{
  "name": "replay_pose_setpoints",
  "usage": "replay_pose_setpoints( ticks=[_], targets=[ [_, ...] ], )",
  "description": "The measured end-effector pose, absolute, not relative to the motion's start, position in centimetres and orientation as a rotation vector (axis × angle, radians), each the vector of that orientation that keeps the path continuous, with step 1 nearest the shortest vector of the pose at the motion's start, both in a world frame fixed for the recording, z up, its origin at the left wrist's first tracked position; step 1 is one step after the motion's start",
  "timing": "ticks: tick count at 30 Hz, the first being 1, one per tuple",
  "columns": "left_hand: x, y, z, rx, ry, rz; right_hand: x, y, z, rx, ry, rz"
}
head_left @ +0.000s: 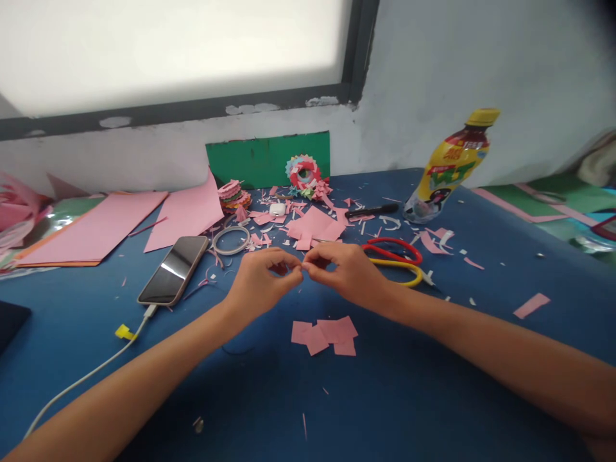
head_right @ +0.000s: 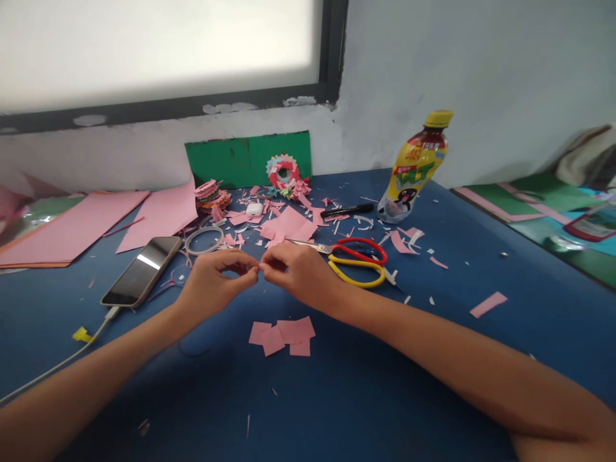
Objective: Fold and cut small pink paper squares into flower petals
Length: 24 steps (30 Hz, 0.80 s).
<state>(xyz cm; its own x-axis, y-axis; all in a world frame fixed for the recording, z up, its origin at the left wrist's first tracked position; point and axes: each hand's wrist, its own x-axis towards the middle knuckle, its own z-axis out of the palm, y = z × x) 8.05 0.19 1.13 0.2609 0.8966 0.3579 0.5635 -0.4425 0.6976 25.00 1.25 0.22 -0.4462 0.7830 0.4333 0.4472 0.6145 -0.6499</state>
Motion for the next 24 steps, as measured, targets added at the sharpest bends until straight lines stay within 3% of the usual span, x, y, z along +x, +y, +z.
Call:
replay_pose_setpoints(
  ticks=[9, 16, 19, 24],
  targets=[
    [6.5, 1.7, 1.8, 1.941, 1.496, 1.144, 25.4, 1.2, 1.8, -1.035, -1.945, 0.622],
    [6.8, 1.1, 2.3, 1.985, 1.267, 1.046, 25.4, 1.4, 1.5, -1.013, -1.904, 0.827],
    [7.3, 0.4, 2.3, 2.064, 1.263, 1.031, 25.3, 1.3, 1.3, -0.935, -1.970, 0.662],
    [7.9, -0.5, 2.3, 2.163, 1.229, 1.097, 25.3, 0.9, 1.0, -0.787, -2.159, 0.113]
  ],
)
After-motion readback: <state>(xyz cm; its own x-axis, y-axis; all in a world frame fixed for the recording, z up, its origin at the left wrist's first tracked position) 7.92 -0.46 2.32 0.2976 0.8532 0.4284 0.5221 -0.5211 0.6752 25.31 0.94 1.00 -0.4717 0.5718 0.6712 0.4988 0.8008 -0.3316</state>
